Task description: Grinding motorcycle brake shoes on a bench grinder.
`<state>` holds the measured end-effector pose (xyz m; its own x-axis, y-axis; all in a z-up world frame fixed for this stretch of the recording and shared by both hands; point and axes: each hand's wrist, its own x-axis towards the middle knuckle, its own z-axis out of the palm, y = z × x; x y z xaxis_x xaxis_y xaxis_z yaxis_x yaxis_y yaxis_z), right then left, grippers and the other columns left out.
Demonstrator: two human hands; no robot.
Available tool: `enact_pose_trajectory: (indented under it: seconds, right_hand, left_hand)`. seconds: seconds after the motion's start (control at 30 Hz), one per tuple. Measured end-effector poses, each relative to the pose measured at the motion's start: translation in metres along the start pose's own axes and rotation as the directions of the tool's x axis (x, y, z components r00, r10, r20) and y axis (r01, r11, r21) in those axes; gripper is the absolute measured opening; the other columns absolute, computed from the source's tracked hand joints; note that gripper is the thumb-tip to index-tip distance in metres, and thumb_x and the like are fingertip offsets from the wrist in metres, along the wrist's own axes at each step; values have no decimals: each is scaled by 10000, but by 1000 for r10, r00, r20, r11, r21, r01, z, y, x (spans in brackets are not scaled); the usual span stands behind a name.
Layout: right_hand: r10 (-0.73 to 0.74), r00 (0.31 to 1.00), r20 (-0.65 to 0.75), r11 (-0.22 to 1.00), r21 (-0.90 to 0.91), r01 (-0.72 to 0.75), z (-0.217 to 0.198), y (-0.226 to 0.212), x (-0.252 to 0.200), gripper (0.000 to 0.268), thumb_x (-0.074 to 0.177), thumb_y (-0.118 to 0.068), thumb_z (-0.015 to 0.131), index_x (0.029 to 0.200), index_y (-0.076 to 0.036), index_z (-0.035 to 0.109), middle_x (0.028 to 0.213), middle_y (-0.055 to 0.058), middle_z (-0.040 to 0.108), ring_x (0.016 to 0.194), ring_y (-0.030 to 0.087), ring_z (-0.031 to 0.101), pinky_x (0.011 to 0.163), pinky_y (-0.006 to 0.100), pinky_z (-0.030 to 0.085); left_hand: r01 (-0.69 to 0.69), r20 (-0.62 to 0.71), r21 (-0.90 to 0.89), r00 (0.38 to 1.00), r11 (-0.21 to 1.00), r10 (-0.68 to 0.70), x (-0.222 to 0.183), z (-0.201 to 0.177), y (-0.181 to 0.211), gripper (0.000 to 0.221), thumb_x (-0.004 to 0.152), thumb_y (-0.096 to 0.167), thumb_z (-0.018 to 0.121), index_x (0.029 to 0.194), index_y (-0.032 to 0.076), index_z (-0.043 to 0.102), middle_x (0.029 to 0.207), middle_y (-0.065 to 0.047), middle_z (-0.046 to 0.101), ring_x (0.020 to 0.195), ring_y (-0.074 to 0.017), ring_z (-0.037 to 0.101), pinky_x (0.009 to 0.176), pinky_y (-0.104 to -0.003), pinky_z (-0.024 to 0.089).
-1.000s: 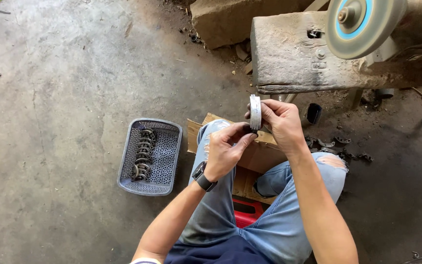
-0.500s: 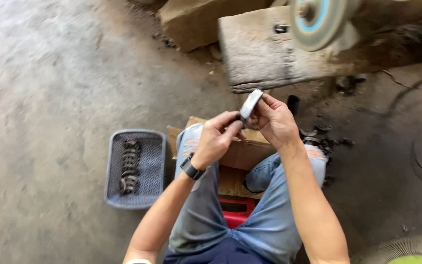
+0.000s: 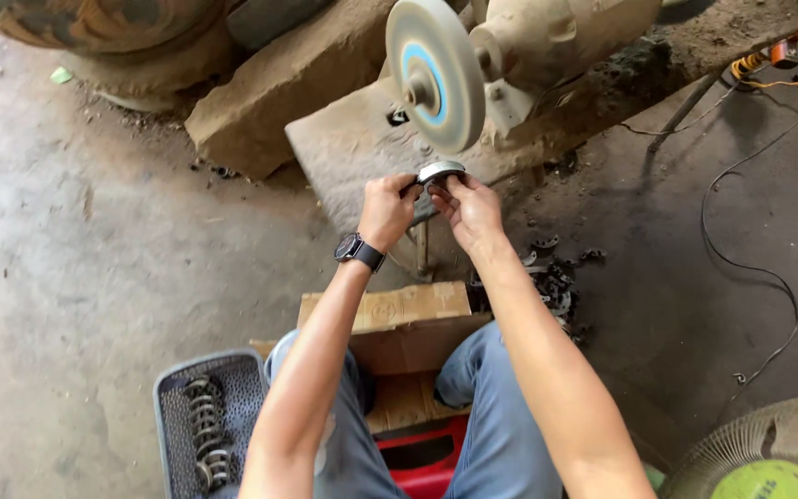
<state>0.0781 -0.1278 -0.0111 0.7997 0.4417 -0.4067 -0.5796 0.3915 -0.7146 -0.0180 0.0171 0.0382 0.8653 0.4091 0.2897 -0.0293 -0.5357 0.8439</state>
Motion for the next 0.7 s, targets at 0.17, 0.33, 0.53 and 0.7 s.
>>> enact_pose_trajectory:
  seconds: [0.17,0.33,0.53,0.7]
  right_hand:
    - [-38,999,23,998,47,37,8,7,30,172,1025,-74,582,1167,-28,669,1033,72,733,866,179,732,704,272,605]
    - [8,999,37,998,55,-10,18,13,25,201,1020,-65,609,1206,-18,671,1026,54,727,867,180,733,665,254,591]
    - [-22,997,78,1000,8,21,33,4,17,252,998,-97,638,1237,-30,683,1046,64,737,867,173,733,665,256,591]
    - [-12,996,91,999,-43,16,39,3,14,229,1001,-104,643,1214,-36,693,1032,64,755,850,176,726,672,256,577]
  left_hand:
    - [-64,-75,14,995,998,65,20,7,-26,155,840,55,739,979,-10,757,869,-239,709,774,-368,717,692,-404,554]
    - [-3,-80,14,997,1000,4,10,-13,-17,160,834,42,729,981,-18,752,842,-224,707,728,-355,709,666,-397,541]
    - [45,-75,-23,996,999,-47,10,-19,-7,103,875,36,727,964,-13,745,784,-162,719,678,-266,709,648,-358,530]
    - [1,-166,-1,986,1000,-1,7,-19,-12,138,875,37,735,1006,-6,746,798,-155,712,692,-259,703,650,-355,529]
